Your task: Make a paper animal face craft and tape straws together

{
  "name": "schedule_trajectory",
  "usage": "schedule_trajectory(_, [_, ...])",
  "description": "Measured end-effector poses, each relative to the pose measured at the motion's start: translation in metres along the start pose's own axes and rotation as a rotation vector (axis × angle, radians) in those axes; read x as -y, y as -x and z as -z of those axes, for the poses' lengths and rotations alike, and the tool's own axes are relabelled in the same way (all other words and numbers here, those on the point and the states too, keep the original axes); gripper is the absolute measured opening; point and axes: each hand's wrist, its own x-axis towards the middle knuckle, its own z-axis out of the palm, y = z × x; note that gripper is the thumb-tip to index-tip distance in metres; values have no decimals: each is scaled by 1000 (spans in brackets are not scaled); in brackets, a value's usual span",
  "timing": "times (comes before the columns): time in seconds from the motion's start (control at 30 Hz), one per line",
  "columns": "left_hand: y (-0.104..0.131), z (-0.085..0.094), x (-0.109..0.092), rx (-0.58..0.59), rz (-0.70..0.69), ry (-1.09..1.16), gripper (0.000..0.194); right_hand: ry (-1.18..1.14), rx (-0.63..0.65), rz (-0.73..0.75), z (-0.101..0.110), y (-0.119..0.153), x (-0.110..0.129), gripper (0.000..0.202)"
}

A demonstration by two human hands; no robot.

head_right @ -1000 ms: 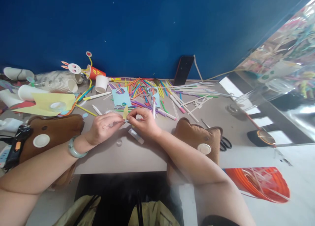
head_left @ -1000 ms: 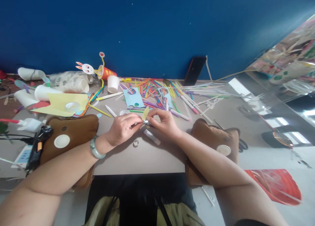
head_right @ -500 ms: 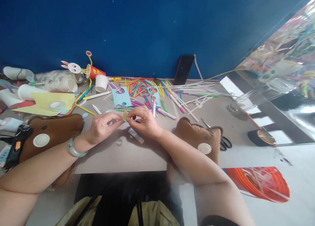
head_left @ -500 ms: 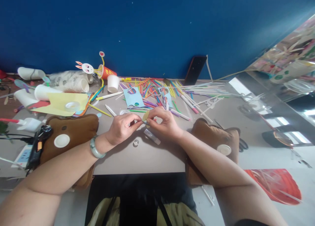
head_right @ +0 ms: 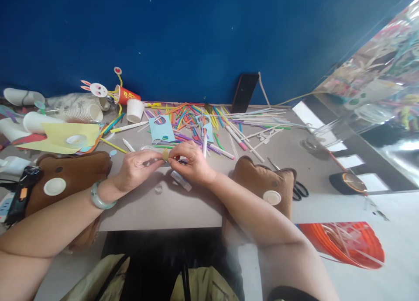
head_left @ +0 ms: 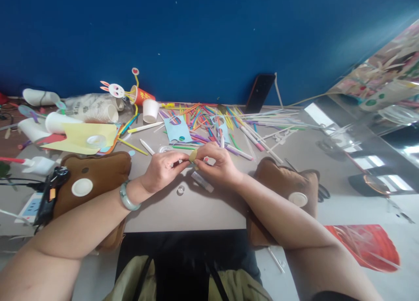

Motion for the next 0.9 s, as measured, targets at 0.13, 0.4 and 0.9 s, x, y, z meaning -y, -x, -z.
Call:
schedule_trajectory(0.13, [-2,-1,1,24,129,106,7,-7,-1,-66,1,0,1,13])
schedule_trajectory(0.4, [-9,-1,14,-92,283,124,11,-141,-488,-279,18,-10,-11,14])
schedule_trajectory(0.9, [-6,-4,13,63,143,130,5,155,-115,-319,-2,-4,-40,6])
